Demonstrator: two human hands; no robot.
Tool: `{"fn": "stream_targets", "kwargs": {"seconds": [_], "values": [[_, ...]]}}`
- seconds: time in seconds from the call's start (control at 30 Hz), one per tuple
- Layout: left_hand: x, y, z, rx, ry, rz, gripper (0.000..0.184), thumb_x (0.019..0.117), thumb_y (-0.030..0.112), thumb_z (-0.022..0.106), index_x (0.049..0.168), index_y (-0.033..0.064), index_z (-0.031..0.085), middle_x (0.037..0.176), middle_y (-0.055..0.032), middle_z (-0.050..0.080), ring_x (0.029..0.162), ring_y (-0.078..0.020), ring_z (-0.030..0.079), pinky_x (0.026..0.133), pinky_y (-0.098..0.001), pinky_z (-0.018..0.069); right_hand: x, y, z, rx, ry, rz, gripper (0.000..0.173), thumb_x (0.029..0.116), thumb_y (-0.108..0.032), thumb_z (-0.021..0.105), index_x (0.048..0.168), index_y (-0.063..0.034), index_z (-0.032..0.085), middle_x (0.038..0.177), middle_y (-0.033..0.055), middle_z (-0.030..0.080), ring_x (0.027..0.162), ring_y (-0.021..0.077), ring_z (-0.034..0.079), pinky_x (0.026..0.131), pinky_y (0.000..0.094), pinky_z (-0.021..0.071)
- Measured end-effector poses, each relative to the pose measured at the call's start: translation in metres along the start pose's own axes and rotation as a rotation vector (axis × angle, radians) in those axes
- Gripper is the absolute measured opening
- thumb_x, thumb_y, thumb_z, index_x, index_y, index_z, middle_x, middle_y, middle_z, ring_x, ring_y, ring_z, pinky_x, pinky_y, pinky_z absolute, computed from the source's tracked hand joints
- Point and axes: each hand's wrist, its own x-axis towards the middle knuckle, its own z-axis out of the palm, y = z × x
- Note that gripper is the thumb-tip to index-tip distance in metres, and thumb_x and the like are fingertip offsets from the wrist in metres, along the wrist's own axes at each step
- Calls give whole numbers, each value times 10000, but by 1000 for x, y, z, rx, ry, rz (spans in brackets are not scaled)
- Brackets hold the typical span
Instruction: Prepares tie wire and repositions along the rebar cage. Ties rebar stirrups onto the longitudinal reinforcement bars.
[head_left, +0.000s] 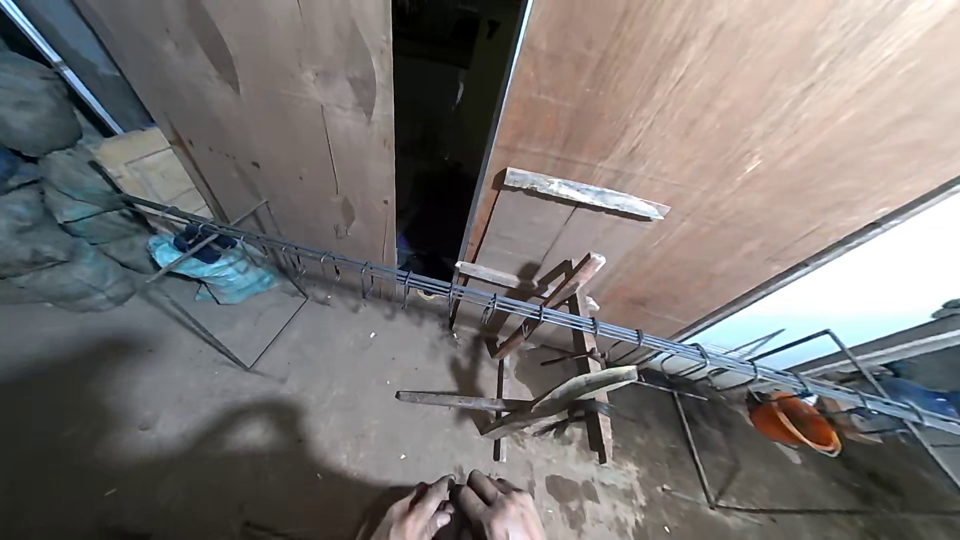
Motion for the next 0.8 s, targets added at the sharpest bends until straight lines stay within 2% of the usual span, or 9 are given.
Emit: {"fn": "stream_targets", "kwargs": {"seconds": [0.07, 0.13, 0.2, 0.3, 0.43, 0.5, 0.57, 0.67, 0.8], "values": [[1, -5, 3, -32, 48, -40, 257, 1040, 165, 548, 1172, 59, 742, 1001, -104, 762, 895, -225, 752, 824, -412, 620, 3, 5, -11, -14, 56, 54, 139, 987, -259, 647, 931, -169, 737, 844, 39, 694, 743, 211, 704, 607, 397, 586], [0, -10, -9, -19, 95, -84, 262, 1014, 114, 540, 1127, 38, 764, 952, -109, 761, 857, -226, 751, 803, -401, 619, -1, 20, -25, -33, 68, 103, 146, 993, -281, 638, 946, -201, 750, 853, 26, 705, 769, 205, 706, 644, 408, 581], [-2, -15, -15, -37, 74, -78, 253, 1012, 106, 546, 1114, 22, 761, 954, -118, 759, 873, -227, 749, 833, -384, 612, -7, 31, -28, -36, 52, 110, 166, 1008, -300, 614, 958, -229, 756, 823, 14, 684, 735, 196, 685, 621, 399, 555], [-5, -9, -2, -98, 10, -36, 240, 1031, 100, 537, 1132, 30, 744, 996, -112, 758, 899, -215, 746, 846, -379, 611, -8, 17, -16, 12, -27, 79, 154, 1014, -256, 612, 992, -196, 752, 853, 53, 684, 759, 234, 698, 619, 419, 582], [-2, -8, -2, -90, 101, -93, 241, 1027, 109, 533, 1108, 50, 753, 998, -86, 766, 898, -186, 750, 833, -367, 615, -6, 6, -19, -95, 92, 176, 216, 1009, -306, 630, 1026, -147, 776, 909, 74, 732, 873, 266, 715, 769, 462, 569], [-2, -11, -9, -63, 165, -113, 249, 1004, 97, 533, 1088, 51, 762, 965, -78, 767, 866, -178, 747, 813, -355, 613, -6, 12, -34, -174, 93, 209, 169, 995, -218, 619, 1026, -172, 779, 924, 84, 734, 915, 308, 702, 809, 520, 538], [-2, -11, -9, -61, 168, -103, 247, 998, 99, 533, 1078, 56, 763, 941, -72, 761, 828, -175, 739, 777, -358, 613, -3, 17, -41, -138, 19, 147, 185, 996, -132, 589, 1010, -173, 769, 919, 74, 726, 901, 291, 698, 787, 488, 542], [-5, -1, 1, -68, 114, -71, 234, 1027, 118, 536, 1094, 75, 756, 950, -70, 757, 839, -182, 740, 774, -377, 620, 5, 8, -31, 26, -71, 25, 186, 1024, -140, 573, 1002, -149, 757, 936, 58, 725, 926, 262, 698, 781, 435, 577], [-4, 14, 1, -116, 165, -100, 217, 1028, 100, 538, 1079, 61, 746, 951, -88, 761, 821, -185, 745, 759, -382, 621, 14, -5, -25, 294, 51, 76, 186, 1008, -190, 644, 965, -58, 767, 897, 102, 730, 865, 212, 720, 790, 359, 605]]}}
